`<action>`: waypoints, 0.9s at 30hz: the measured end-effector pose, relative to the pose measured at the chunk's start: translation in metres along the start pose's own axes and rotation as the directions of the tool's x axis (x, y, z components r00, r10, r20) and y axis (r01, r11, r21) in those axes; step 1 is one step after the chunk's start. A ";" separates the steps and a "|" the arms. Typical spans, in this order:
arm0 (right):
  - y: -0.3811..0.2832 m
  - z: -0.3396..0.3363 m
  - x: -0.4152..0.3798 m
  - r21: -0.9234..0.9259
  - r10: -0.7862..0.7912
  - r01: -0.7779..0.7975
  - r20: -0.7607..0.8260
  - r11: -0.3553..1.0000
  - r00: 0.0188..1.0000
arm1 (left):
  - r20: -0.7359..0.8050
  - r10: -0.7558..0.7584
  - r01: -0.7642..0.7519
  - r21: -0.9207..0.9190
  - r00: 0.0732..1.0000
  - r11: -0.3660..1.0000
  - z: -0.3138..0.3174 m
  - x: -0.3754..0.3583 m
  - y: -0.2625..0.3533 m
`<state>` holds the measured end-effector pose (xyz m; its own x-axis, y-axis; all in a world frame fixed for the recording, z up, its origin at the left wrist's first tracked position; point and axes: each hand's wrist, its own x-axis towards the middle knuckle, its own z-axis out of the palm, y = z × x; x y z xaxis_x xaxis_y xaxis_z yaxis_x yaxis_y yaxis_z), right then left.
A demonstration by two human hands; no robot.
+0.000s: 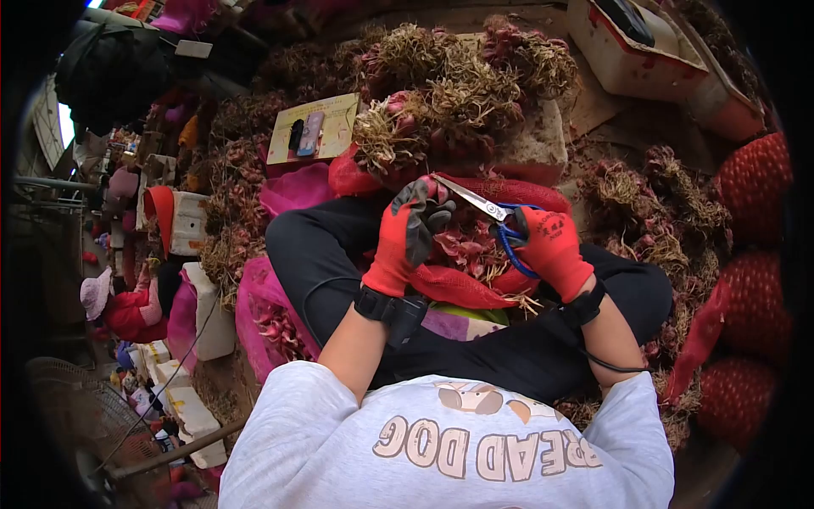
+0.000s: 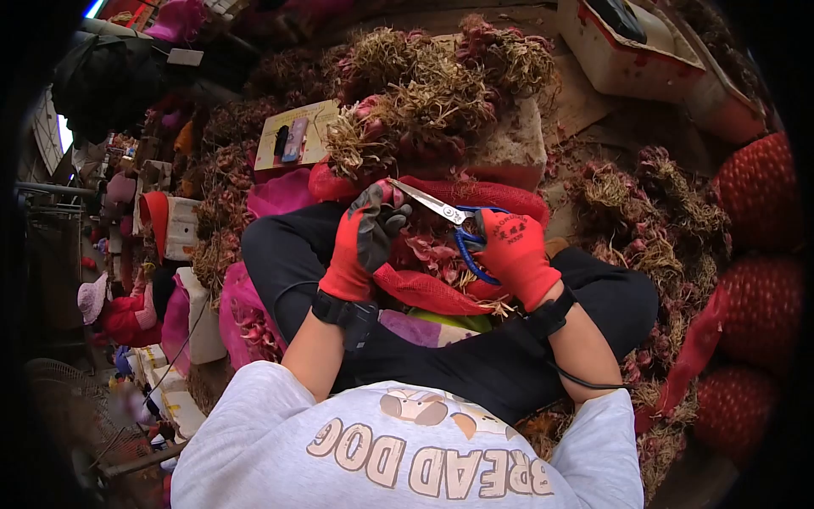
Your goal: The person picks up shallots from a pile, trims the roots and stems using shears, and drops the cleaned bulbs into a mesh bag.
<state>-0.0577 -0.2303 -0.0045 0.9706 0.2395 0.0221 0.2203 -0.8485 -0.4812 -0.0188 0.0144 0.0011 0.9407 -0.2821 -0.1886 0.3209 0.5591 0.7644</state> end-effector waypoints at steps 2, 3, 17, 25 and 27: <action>-0.003 -0.005 0.000 -0.023 -0.019 0.016 -0.121 1.000 0.993 | -0.032 -0.059 0.061 0.061 0.998 0.996 0.003 0.000 0.006; -0.004 -0.005 0.000 -0.022 -0.012 0.010 -0.105 1.000 0.994 | -0.011 -0.009 0.010 0.083 1.000 0.996 0.006 -0.001 0.007; -0.020 -0.017 -0.007 0.880 -0.066 -0.427 0.448 0.209 0.891 | -0.049 0.244 -0.206 0.388 0.969 0.898 0.032 -0.010 0.008; -0.020 0.000 -0.005 0.172 0.024 -0.003 -0.120 0.985 0.992 | 0.051 0.349 -0.336 0.432 0.936 0.837 0.033 -0.008 0.002; -0.012 0.002 -0.003 0.141 0.022 -0.015 -0.047 0.990 0.999 | 0.056 0.284 -0.280 0.432 0.957 0.857 0.029 -0.009 0.003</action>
<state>-0.0637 -0.2200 -0.0003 0.9786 0.1989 0.0524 0.1900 -0.7767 -0.6005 -0.0291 -0.0035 0.0230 0.9854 -0.1546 0.0713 -0.0357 0.2215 0.9745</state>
